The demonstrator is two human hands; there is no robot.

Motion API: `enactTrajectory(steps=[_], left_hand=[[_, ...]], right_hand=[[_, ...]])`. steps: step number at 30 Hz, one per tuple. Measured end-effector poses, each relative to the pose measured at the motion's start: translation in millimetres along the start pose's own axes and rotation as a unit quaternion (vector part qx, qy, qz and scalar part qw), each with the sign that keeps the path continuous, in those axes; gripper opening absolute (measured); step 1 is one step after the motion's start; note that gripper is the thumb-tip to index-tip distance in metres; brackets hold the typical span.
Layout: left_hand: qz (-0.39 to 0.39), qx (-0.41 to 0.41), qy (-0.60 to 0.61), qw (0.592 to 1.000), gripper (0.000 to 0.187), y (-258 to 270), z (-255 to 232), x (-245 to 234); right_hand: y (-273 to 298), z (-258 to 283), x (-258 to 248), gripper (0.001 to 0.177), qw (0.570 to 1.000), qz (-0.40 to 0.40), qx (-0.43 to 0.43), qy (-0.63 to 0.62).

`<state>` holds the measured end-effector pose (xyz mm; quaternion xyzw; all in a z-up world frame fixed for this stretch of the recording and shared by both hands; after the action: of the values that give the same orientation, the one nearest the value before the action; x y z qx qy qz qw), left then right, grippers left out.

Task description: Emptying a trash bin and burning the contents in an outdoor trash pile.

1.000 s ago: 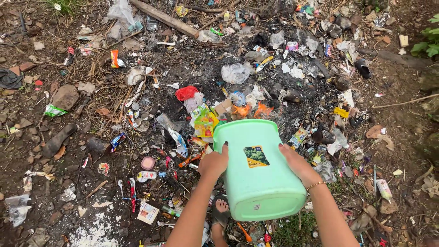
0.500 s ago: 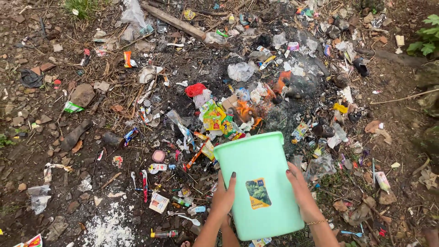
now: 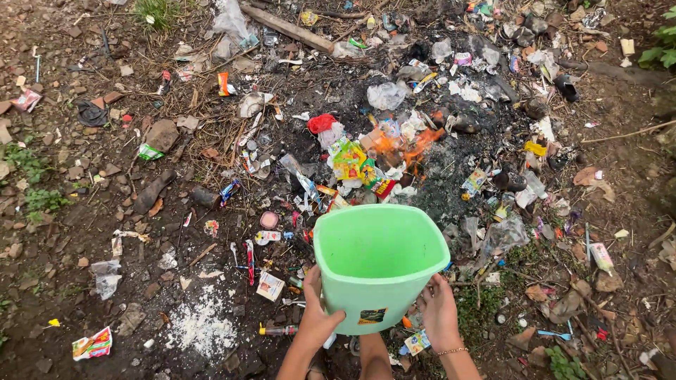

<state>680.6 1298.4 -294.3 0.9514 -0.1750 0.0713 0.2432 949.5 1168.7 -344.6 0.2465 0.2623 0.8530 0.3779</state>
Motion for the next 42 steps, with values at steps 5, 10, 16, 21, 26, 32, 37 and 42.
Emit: enactTrajectory(steps=[5,10,16,21,26,32,37,42], left_hand=[[-0.045,0.035,-0.076,0.995,0.114,36,-14,-20],[-0.086,0.108,-0.139,0.981,0.105,62,-25,-31],[-0.104,0.098,-0.097,0.985,0.107,86,-45,-33],[-0.104,0.109,-0.135,0.979,0.107,98,-55,-31],[-0.105,0.058,-0.097,0.988,0.108,108,-24,-42],[-0.089,0.058,-0.106,0.989,0.107,119,-18,-47],[-0.102,-0.016,-0.094,0.99,0.112,140,-26,-59],[-0.22,0.05,-0.164,0.96,0.113,152,-40,-75]], right_hand=[[12,-7,23,0.049,0.998,0.011,0.064,0.012],[16,-22,38,0.048,0.995,0.027,0.094,-0.023],[27,-19,48,0.043,0.994,0.071,0.08,0.006],[48,-4,56,0.047,0.993,0.073,0.068,0.066],[37,-14,40,0.054,0.989,0.077,0.063,0.109],[64,1,47,0.059,0.984,0.09,0.052,0.147],[98,0,59,0.059,0.979,0.102,0.04,0.172],[138,9,72,0.057,0.971,0.143,0.006,0.193]])
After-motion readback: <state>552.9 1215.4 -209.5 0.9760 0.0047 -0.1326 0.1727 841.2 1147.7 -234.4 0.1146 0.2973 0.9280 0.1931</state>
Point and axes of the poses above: each hand's wrist, its own y-axis away from the middle knuckle, its own x-axis out of the palm, z = x × y, the point moved 4 cm from there along -y, towards the middle knuckle, and after that the axes turned 7 degrees about y, right-handed, at the moved point
